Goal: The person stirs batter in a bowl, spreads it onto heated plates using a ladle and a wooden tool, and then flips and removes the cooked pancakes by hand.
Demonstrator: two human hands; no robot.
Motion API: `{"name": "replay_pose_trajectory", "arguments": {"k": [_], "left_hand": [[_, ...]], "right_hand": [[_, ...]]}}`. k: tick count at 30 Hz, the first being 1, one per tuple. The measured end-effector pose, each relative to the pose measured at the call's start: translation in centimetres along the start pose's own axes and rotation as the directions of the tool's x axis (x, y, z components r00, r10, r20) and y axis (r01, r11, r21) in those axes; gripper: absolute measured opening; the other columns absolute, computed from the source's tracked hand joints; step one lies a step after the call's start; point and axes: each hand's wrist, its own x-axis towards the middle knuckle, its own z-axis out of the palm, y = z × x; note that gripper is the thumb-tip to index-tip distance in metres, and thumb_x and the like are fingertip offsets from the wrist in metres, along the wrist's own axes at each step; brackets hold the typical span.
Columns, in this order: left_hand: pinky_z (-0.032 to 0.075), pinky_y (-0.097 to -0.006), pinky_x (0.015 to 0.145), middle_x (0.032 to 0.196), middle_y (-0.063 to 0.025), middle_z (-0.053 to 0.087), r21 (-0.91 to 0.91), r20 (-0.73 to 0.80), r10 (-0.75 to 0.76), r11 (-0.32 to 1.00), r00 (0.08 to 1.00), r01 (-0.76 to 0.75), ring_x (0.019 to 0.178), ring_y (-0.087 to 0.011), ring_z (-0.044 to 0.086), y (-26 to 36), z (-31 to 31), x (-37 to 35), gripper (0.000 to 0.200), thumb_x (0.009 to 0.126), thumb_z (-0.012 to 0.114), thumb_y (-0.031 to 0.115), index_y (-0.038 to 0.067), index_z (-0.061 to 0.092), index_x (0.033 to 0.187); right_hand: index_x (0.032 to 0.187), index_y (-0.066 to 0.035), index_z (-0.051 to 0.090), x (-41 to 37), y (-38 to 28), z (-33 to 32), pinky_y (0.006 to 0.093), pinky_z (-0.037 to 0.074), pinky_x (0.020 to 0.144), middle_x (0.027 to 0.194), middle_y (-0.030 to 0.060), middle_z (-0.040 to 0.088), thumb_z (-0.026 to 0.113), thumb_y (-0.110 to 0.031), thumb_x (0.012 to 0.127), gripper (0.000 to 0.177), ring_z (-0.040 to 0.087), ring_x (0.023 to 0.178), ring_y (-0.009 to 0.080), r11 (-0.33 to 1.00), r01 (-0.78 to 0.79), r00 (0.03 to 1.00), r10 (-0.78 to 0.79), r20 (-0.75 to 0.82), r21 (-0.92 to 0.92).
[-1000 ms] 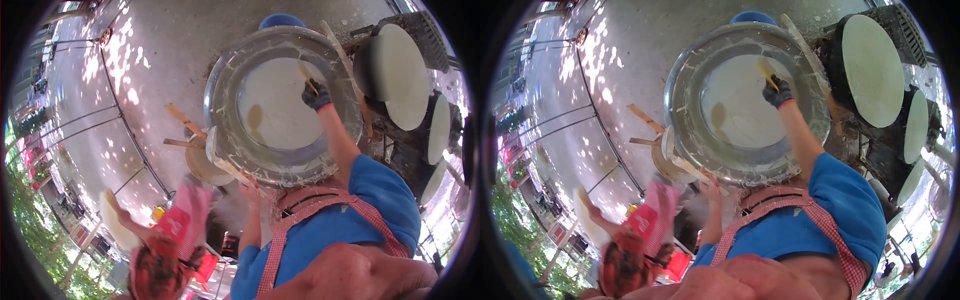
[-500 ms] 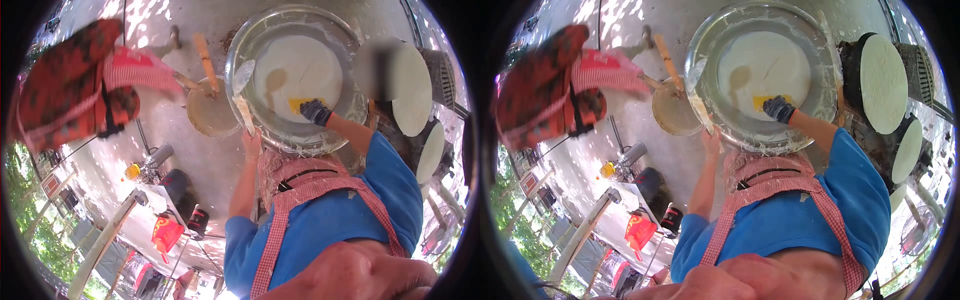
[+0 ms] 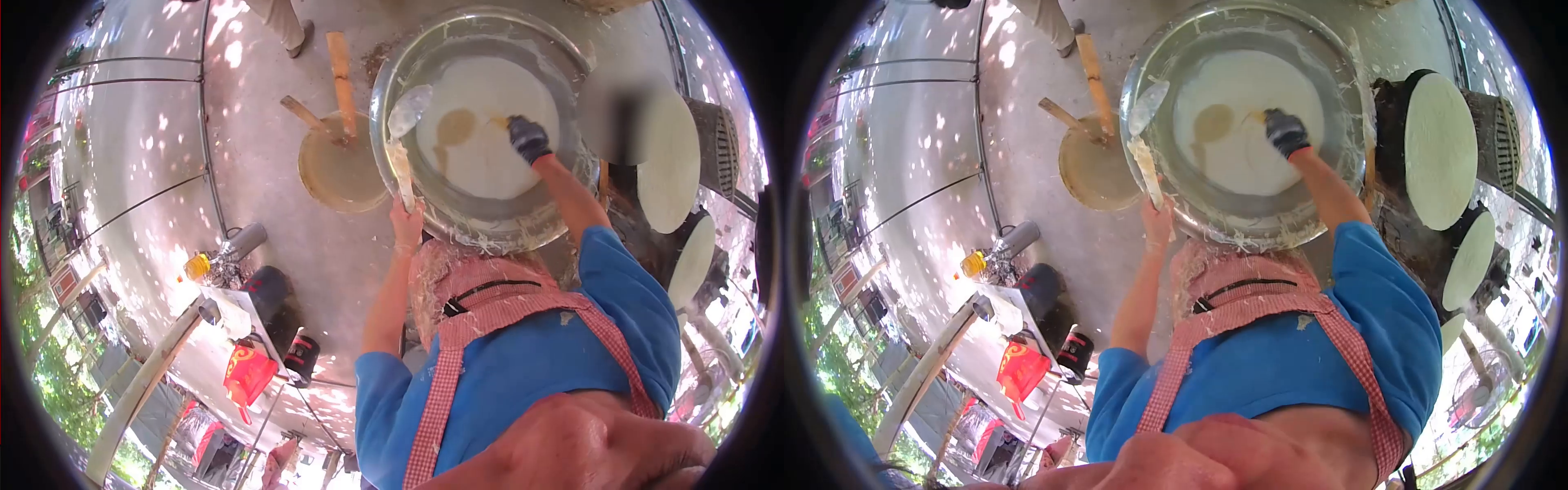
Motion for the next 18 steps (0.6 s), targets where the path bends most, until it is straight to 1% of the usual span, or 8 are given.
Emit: {"name": "replay_pose_trajectory", "arguments": {"k": [2,4,6,8,9,11,15,18], "left_hand": [[0.035,-0.0199,0.043,0.064,0.0019,0.047,-0.048,0.025,0.015,0.999,1.0,-0.014,0.05,-0.005,0.042,-0.5,0.0,0.4,0.042,0.072,0.051,-0.002,0.003,0.046,0.113],[0.035,-0.02,0.043,0.064,0.0017,0.047,-0.08,0.048,0.024,0.997,0.999,-0.02,0.05,-0.0052,0.042,-0.9,-0.3,0.3,0.041,0.072,0.052,-0.002,0.003,0.046,0.112],[0.03,-0.0169,0.041,0.062,0.0038,0.04,-0.079,0.039,0.029,0.997,0.999,-0.026,0.048,-0.0031,0.037,-0.8,0.1,0.2,0.048,0.071,0.039,-0.01,0.003,0.041,0.117],[0.03,-0.0169,0.042,0.062,0.0039,0.04,-0.049,0.052,0.066,0.997,0.996,-0.064,0.048,-0.003,0.037,-1.2,0.0,0.4,0.049,0.07,0.039,-0.011,0.003,0.041,0.117],[0.03,-0.0168,0.042,0.062,0.004,0.04,-0.012,0.061,0.101,0.995,0.993,-0.1,0.049,-0.0029,0.037,-1.3,-0.2,0.5,0.049,0.07,0.039,-0.011,0.003,0.041,0.117],[0.032,-0.0178,0.043,0.065,0.0027,0.044,0.001,0.038,0.095,0.995,0.995,-0.095,0.051,-0.0038,0.039,-0.9,-0.1,0.8,0.046,0.071,0.044,-0.007,0.004,0.044,0.115],[0.035,-0.0186,0.045,0.068,0.0015,0.048,-0.065,0.011,0.049,0.997,0.999,-0.048,0.054,-0.0048,0.041,-1.9,-0.3,0.3,0.043,0.072,0.048,-0.004,0.006,0.047,0.114],[0.035,-0.0185,0.044,0.072,0.0008,0.049,-0.032,0.015,0.042,0.999,0.999,-0.041,0.054,-0.0044,0.042,-0.5,-0.2,0.1,0.043,0.072,0.047,-0.005,0.007,0.048,0.113]], "right_hand": [[0.083,-0.01,0.058,1.9,2.5,-2.3,0.0381,0.045,0.054,0.073,0.0121,0.058,0.043,-0.013,0.074,0.018,0.056,0.059,0.0278,0.973,-0.228,0.972,0.225,-0.072,-0.035],[0.085,-0.01,0.058,1.1,1.6,-3.8,0.0376,0.045,0.053,0.072,0.0117,0.058,0.043,-0.013,0.074,0.019,0.056,0.059,0.0279,0.974,-0.224,0.964,0.217,-0.155,-0.029],[0.086,-0.012,0.058,-1.8,-1.1,-1.7,0.0375,0.045,0.053,0.073,0.0105,0.059,0.042,-0.014,0.075,0.019,0.057,0.06,0.0276,0.999,-0.046,0.997,0.047,-0.061,0.015],[0.086,-0.013,0.058,-3.8,-3.9,-0.5,0.0377,0.045,0.052,0.072,0.009,0.059,0.041,-0.016,0.078,0.019,0.057,0.059,0.0266,0.928,0.358,0.898,-0.313,0.308,-0.102],[0.086,-0.013,0.058,-3.4,-3.5,-0.5,0.0377,0.045,0.052,0.072,0.009,0.059,0.041,-0.016,0.078,0.019,0.057,0.059,0.0266,0.929,0.356,0.901,-0.312,0.301,-0.102],[0.084,-0.012,0.058,-0.8,-1.4,-0.9,0.039,0.044,0.051,0.073,0.0079,0.058,0.04,-0.017,0.079,0.019,0.057,0.058,0.0263,0.968,0.048,0.979,0.003,0.204,-0.247],[0.082,-0.004,0.058,4.0,0.8,-11.4,0.0376,0.044,0.063,0.079,0.0161,0.058,0.048,-0.025,0.08,0.023,0.056,0.072,0.0325,0.966,-0.182,0.916,0.234,-0.325,0.181],[0.082,-0.003,0.058,5.0,2.8,-12.1,0.0353,0.045,0.066,0.082,0.0176,0.058,0.054,-0.027,0.077,0.025,0.056,0.075,0.0326,0.937,-0.164,0.969,0.211,-0.127,0.309]]}}
